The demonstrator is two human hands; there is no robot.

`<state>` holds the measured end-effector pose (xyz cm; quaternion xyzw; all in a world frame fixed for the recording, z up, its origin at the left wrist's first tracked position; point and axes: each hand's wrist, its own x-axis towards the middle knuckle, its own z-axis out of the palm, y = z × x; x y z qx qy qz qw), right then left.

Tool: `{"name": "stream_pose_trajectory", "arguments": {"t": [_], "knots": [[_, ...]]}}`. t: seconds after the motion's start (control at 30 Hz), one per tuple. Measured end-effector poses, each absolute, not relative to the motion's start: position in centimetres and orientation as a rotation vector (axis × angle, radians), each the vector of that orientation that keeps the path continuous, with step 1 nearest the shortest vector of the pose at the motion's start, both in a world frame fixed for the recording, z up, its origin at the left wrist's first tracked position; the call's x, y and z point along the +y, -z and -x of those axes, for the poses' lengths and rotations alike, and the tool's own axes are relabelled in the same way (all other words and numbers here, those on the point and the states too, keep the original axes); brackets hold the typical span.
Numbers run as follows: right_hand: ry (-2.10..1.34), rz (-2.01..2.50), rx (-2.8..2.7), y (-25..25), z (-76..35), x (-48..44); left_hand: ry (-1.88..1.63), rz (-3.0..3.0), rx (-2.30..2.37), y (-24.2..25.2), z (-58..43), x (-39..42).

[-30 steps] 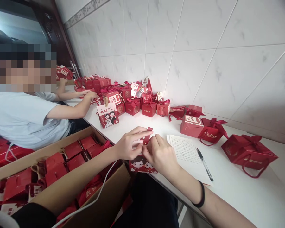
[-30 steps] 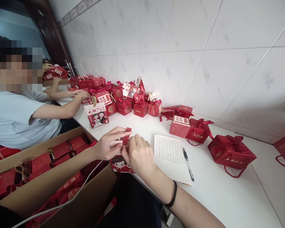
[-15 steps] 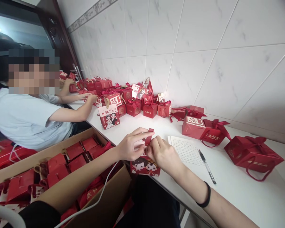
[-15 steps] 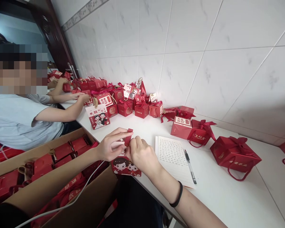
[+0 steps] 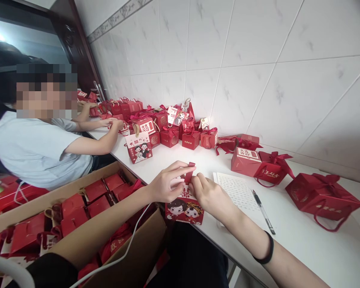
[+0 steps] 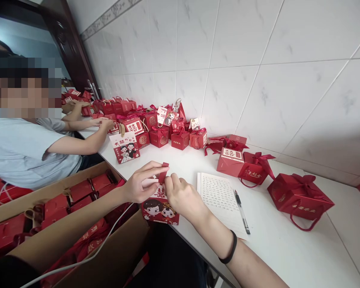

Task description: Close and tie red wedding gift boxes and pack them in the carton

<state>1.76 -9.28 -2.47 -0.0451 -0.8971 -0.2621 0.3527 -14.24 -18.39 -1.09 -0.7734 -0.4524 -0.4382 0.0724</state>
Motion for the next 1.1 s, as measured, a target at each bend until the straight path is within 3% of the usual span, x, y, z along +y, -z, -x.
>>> {"name": "stream_pose_trajectory", "arguments": {"t": [0.17, 0.43, 1.1], "knots": [[0.591, 0.109, -2.345, 2.5, -1.7, -8.9, 1.344, 2.369, -1.372, 1.2, 14.4, -18.3], [0.391, 0.092, -2.364, 2.3, -1.7, -8.8, 1.575, 2.394, -1.788, 0.8, 13.9, -19.0], [-0.035, 0.078, -2.45, 2.0, -2.0, -8.1, 1.745, 2.335, -1.91, 1.0, 13.3, -18.4]]}}
